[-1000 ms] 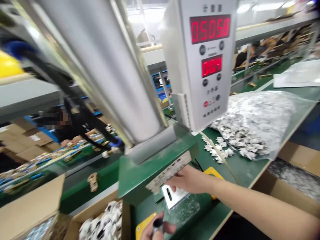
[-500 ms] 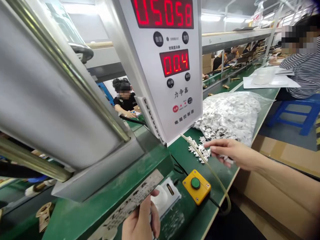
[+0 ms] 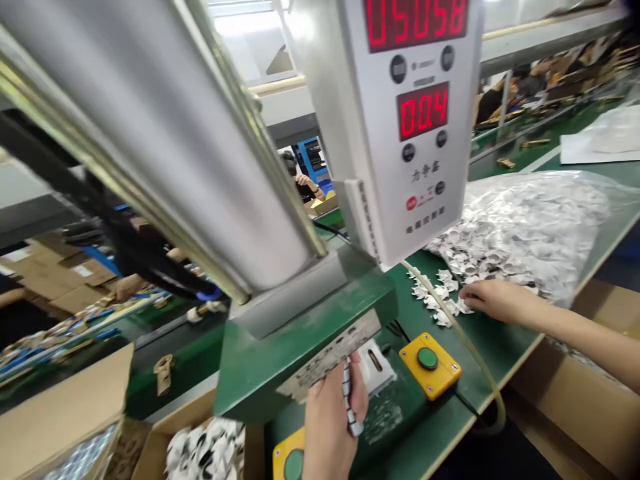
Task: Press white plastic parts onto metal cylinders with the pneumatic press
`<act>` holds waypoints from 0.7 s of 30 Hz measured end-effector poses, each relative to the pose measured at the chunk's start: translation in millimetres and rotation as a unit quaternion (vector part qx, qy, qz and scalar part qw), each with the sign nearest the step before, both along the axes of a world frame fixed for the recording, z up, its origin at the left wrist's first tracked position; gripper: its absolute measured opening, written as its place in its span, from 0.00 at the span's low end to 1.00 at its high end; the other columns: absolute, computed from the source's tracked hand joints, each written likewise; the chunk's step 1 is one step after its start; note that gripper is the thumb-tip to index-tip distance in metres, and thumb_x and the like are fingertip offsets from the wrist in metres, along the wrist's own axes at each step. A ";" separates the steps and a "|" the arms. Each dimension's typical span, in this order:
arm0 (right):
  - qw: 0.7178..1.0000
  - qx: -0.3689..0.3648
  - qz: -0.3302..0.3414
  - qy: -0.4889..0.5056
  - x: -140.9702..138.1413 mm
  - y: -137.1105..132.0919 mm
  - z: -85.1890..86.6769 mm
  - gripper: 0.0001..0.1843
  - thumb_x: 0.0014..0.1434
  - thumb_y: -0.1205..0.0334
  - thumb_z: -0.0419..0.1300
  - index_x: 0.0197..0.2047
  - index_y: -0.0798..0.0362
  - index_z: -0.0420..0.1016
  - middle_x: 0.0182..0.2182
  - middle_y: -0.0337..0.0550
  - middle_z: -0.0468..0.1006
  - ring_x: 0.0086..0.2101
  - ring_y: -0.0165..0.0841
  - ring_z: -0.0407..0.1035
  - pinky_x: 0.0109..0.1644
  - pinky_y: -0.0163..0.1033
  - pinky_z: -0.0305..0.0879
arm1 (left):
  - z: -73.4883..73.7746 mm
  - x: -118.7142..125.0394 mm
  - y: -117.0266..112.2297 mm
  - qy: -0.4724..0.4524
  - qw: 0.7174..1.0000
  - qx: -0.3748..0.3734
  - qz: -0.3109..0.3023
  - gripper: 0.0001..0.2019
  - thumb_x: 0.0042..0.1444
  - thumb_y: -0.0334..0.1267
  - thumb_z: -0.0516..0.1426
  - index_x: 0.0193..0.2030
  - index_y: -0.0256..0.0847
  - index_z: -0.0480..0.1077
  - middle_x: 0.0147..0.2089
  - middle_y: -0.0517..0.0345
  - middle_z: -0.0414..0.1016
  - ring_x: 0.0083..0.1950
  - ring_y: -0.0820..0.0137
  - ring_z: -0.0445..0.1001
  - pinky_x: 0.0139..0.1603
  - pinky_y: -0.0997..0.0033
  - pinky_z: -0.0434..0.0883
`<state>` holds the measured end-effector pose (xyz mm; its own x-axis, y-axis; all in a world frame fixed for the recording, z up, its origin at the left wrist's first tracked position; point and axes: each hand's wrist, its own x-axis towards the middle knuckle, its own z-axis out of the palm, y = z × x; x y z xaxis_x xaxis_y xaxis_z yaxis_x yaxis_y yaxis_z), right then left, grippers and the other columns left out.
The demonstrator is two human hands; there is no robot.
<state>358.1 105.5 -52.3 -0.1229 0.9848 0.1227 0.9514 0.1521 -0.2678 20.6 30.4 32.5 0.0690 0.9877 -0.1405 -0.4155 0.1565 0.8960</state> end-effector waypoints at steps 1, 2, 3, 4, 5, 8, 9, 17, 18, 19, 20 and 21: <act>1.000 0.002 0.004 0.004 -1.0 -2.7 0.8 0.12 0.59 0.63 0.51 0.34 0.51 0.76 0.30 0.46 0.78 0.31 0.38 0.73 0.32 0.38 0.60 | -0.3 0.9 0.6 -0.019 1.000 0.004 -0.005 0.15 0.54 0.49 0.58 0.27 0.38 0.68 0.13 0.69 0.54 0.14 0.81 0.48 0.14 0.80 0.49; 1.000 0.005 0.007 0.007 -1.8 -6.2 1.9 0.13 0.60 0.62 0.50 0.34 0.51 0.75 0.29 0.45 0.77 0.30 0.37 0.72 0.31 0.37 0.59 | -0.7 1.9 1.2 -0.033 0.999 0.006 -0.008 0.16 0.52 0.50 0.59 0.26 0.38 0.68 0.13 0.69 0.53 0.14 0.81 0.47 0.13 0.80 0.48; 1.000 0.006 0.011 0.010 -2.0 -10.3 3.6 0.13 0.61 0.61 0.49 0.33 0.50 0.74 0.28 0.44 0.77 0.29 0.35 0.71 0.30 0.36 0.58 | -1.2 3.0 1.6 -0.047 0.999 0.007 -0.010 0.17 0.49 0.51 0.61 0.25 0.38 0.68 0.13 0.70 0.52 0.14 0.82 0.46 0.13 0.80 0.47; 1.000 0.006 0.014 0.012 -1.7 -14.8 5.9 0.14 0.62 0.59 0.49 0.32 0.50 0.74 0.27 0.43 0.76 0.27 0.34 0.70 0.29 0.36 0.57 | -1.7 4.2 1.7 -0.060 0.998 0.008 -0.010 0.17 0.47 0.51 0.62 0.25 0.38 0.67 0.14 0.70 0.52 0.14 0.82 0.46 0.12 0.80 0.46; 1.000 0.004 0.015 0.013 -1.1 -19.4 9.2 0.13 0.62 0.57 0.49 0.31 0.49 0.73 0.26 0.41 0.75 0.26 0.33 0.70 0.28 0.35 0.57 | -2.1 5.1 1.2 -0.070 0.997 0.009 -0.008 0.17 0.46 0.51 0.63 0.25 0.39 0.67 0.15 0.70 0.52 0.14 0.82 0.46 0.12 0.80 0.46; 0.999 0.038 -0.026 0.009 -3.4 -35.1 27.1 0.13 0.62 0.50 0.51 0.35 0.49 0.71 0.29 0.42 0.75 0.27 0.34 0.69 0.27 0.36 0.57 | -2.8 5.2 -4.6 -0.068 0.998 0.008 0.008 0.15 0.52 0.48 0.59 0.27 0.38 0.68 0.14 0.69 0.53 0.15 0.82 0.46 0.13 0.81 0.47; 0.996 0.074 -0.053 0.008 -8.4 -41.3 35.9 0.15 0.61 0.47 0.51 0.37 0.48 0.70 0.33 0.43 0.76 0.28 0.34 0.70 0.28 0.37 0.58 | -2.8 3.6 -8.0 -0.067 0.997 -0.002 0.023 0.14 0.54 0.47 0.58 0.27 0.37 0.68 0.14 0.68 0.55 0.15 0.82 0.47 0.13 0.82 0.48; 0.952 0.199 0.232 -0.001 -150.0 -67.1 88.4 0.11 0.62 0.53 0.56 0.37 0.51 0.71 0.33 0.42 0.74 0.32 0.33 0.70 0.33 0.36 0.61 | -9.0 -37.8 -36.3 -0.436 0.884 -0.154 0.071 0.12 0.62 0.42 0.50 0.35 0.39 0.69 0.19 0.68 0.56 0.12 0.83 0.52 0.09 0.84 0.50; 0.945 0.196 0.262 -0.011 -167.3 -62.4 90.5 0.09 0.60 0.54 0.58 0.36 0.51 0.71 0.32 0.41 0.74 0.31 0.34 0.70 0.32 0.36 0.60 | -11.2 -44.2 -39.3 -0.464 0.866 -0.168 0.082 0.14 0.63 0.43 0.47 0.35 0.38 0.68 0.20 0.67 0.57 0.13 0.83 0.55 0.10 0.86 0.53; 0.939 0.194 0.283 -0.026 -181.2 -56.8 93.0 0.09 0.58 0.55 0.61 0.35 0.51 0.71 0.31 0.40 0.75 0.32 0.34 0.70 0.31 0.36 0.60 | -13.7 -50.6 -42.6 -0.480 0.854 -0.177 0.093 0.15 0.64 0.43 0.45 0.37 0.38 0.68 0.22 0.65 0.59 0.15 0.83 0.57 0.11 0.87 0.55; 0.935 0.191 0.297 -0.043 -191.7 -51.1 96.4 0.08 0.57 0.56 0.62 0.35 0.52 0.71 0.31 0.40 0.75 0.33 0.35 0.70 0.32 0.35 0.59 | -16.7 -56.6 -46.3 -0.486 0.850 -0.178 0.101 0.15 0.64 0.44 0.44 0.38 0.39 0.68 0.24 0.64 0.61 0.16 0.83 0.59 0.12 0.87 0.57; 0.929 0.188 0.312 -0.060 -198.9 -45.8 100.7 0.08 0.55 0.57 0.64 0.34 0.53 0.72 0.31 0.41 0.76 0.34 0.36 0.71 0.32 0.35 0.59 | -20.0 -62.3 -50.3 -0.484 0.851 -0.172 0.105 0.15 0.65 0.44 0.44 0.39 0.40 0.68 0.26 0.63 0.63 0.16 0.84 0.59 0.12 0.87 0.58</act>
